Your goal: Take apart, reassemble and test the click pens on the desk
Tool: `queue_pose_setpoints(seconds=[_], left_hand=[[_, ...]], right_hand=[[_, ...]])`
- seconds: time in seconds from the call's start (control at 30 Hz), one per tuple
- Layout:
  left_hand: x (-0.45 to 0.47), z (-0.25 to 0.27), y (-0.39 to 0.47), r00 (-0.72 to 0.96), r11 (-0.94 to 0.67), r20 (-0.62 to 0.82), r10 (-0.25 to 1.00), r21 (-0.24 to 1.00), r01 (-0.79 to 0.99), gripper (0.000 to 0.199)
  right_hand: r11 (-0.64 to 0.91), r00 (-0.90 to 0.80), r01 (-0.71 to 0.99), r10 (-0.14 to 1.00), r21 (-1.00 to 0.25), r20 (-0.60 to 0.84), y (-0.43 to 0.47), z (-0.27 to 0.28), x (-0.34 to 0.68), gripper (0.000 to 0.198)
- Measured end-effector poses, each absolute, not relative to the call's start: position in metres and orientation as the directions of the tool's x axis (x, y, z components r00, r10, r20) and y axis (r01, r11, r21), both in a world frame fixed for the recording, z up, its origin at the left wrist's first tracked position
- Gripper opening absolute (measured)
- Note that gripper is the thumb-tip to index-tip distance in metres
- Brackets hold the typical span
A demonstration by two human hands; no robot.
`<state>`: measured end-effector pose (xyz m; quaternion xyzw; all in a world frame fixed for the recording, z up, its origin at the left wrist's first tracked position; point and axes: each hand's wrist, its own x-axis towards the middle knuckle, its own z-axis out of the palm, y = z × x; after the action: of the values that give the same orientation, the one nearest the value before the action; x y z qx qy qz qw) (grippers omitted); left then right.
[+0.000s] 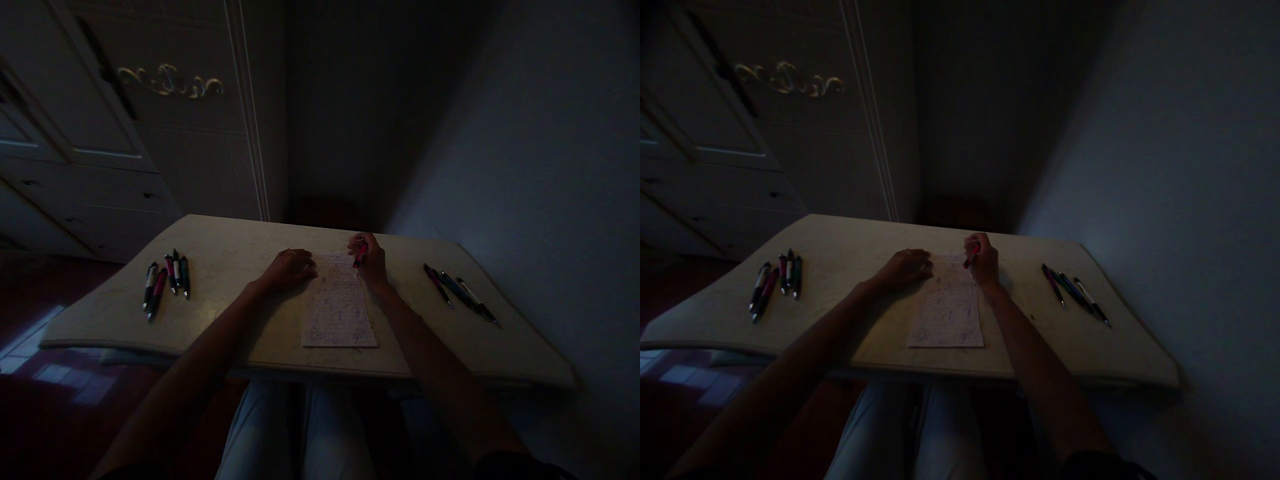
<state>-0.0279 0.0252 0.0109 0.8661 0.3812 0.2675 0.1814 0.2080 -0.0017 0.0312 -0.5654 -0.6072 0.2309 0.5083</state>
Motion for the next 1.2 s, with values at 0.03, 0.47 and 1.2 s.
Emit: queue_pose_setpoints(seconds=[0.03,0.47,1.2], left_hand=[[-0.028,0.011,0.025,0.582,-0.659,0.323,0.746,0.484,0.576,0.032],[-0.032,0.0,0.036,0.571,-0.648,0.311,0.759,0.443,0.62,0.031],[-0.03,0.016,0.029,0.567,-0.614,0.256,0.783,0.462,0.64,0.037]], right_hand=[[0.289,0.139,0.366,0.923,-0.885,0.359,-0.002,0.033,0.206,0.045],[0.059,-0.233,0.076,0.972,-0.995,0.04,-0.027,0.034,0.171,0.029],[0.097,-0.172,0.37,0.984,-0.924,0.035,-0.03,0.024,0.166,0.019]])
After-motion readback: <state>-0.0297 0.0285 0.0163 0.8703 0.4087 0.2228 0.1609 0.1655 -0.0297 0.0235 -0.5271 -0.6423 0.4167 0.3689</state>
